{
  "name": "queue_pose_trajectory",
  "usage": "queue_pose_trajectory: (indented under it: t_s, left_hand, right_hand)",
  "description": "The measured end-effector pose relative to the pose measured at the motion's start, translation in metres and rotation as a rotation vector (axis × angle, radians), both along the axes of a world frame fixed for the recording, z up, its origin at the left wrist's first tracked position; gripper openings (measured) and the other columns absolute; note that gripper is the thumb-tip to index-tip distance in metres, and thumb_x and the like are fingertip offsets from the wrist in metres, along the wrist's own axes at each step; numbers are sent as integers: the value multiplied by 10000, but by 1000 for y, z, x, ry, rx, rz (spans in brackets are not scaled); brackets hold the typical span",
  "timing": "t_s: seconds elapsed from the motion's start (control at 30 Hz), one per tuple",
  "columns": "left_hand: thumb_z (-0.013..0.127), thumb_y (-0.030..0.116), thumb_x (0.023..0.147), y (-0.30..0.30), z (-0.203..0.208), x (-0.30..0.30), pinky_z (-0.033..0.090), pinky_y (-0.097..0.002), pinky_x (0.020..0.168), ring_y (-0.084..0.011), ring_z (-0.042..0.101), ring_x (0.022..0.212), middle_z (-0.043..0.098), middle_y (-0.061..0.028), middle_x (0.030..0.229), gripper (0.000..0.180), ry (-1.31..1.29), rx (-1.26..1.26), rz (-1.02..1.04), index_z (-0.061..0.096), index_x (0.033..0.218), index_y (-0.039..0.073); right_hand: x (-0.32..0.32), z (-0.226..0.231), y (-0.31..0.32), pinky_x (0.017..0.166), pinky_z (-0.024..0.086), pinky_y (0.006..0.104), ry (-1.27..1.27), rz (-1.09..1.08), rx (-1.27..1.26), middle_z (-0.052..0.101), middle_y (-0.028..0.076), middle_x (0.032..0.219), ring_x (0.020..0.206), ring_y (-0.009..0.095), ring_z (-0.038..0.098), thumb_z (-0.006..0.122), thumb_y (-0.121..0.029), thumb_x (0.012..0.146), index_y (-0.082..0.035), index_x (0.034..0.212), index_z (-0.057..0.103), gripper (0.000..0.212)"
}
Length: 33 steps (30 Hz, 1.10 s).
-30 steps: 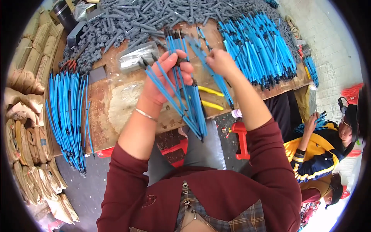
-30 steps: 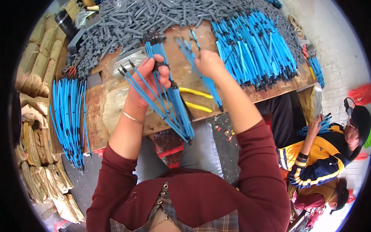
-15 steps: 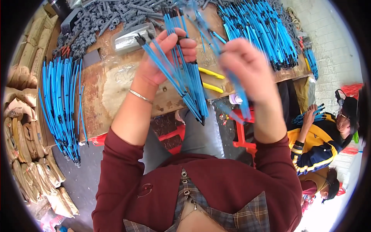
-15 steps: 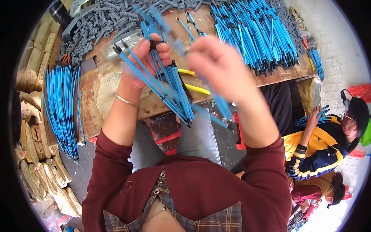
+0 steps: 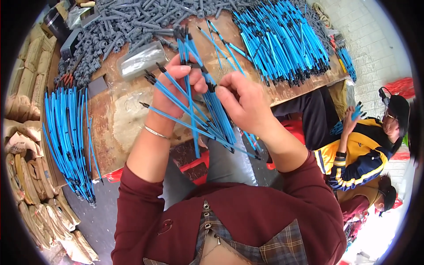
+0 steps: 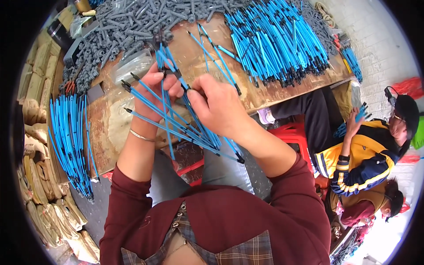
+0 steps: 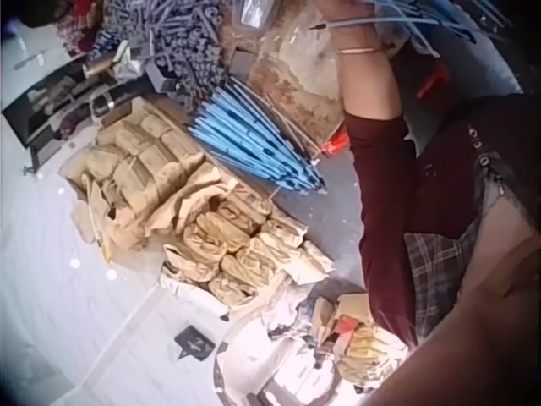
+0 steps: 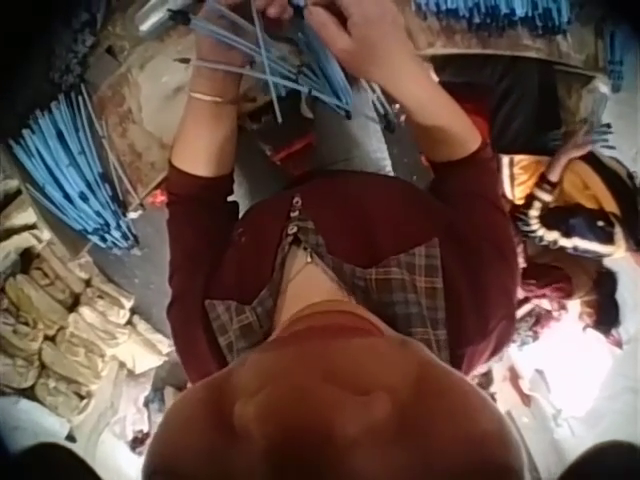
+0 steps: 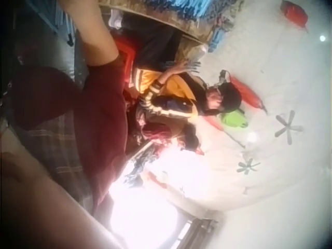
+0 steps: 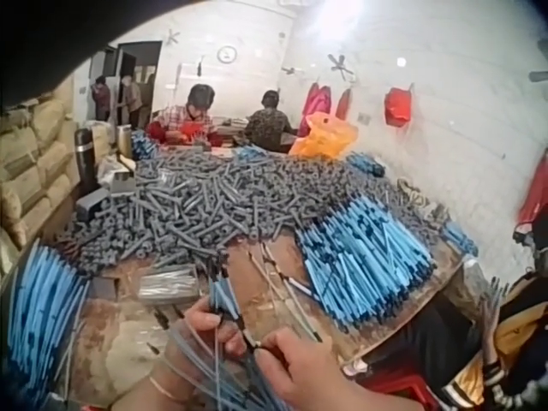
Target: The person threads wire through umbrella ribs, mounts the ribs onto a central plastic hub, tightens and cuts the wire using pliers, and spreads open the assembled umbrella frame by hand.
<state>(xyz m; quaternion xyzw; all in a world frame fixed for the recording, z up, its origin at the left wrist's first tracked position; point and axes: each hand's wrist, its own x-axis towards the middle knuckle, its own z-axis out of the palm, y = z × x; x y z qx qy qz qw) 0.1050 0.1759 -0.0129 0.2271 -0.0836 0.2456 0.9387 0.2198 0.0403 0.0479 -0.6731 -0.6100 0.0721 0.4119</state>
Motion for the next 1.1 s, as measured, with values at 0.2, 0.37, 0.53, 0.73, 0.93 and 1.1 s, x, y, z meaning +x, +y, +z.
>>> queue_pose_trajectory:
  t_s: [0.2,0.37,0.53,0.73,0.93,1.1]
  left_hand:
    - [494,80,832,-9,15,-6,519,-387,634,-239,557,595,511,-55,649,187,316,-52,259,517,1014,44]
    - [479,132,883,-2,1,3,537,-395,626,-252,608,658,596,-104,757,174,-11,-142,-33,508,1039,60]
    - [466,165,910,2,-2,-1,542,-380,617,-253,624,693,627,-126,852,175,-2,8,-18,504,1057,77]
    - [476,180,913,-2,6,-12,544,-374,620,-248,622,683,621,-105,830,171,300,17,268,511,1054,90]
    - [472,239,919,8,-5,6,531,-413,700,-249,610,769,611,-101,874,188,209,-25,144,514,1042,102]
    - [491,213,909,-4,4,0,507,-386,670,-228,584,741,596,-82,837,148,51,-2,102,518,1009,106]
  right_hand:
    - [64,0,56,589,467,314,97,-38,-285,622,125,722,627,219,607,566,-201,824,-13,854,609,195]
    - [134,-56,115,730,481,442,-451,-231,-337,625,214,845,798,377,598,565,-225,763,-5,878,628,256]
    - [96,0,123,977,350,388,-549,-230,-716,539,217,1144,1129,341,467,578,-211,716,-81,1104,564,410]
    - [121,-24,142,743,494,428,-305,-323,-309,621,222,910,841,361,610,484,-161,749,-32,892,640,248]
    - [83,82,28,590,486,311,391,33,-53,596,72,629,638,161,612,517,-262,832,-13,876,612,270]
    - [31,28,8,548,468,326,-86,235,-229,607,79,637,571,157,586,528,-288,851,-20,894,613,284]
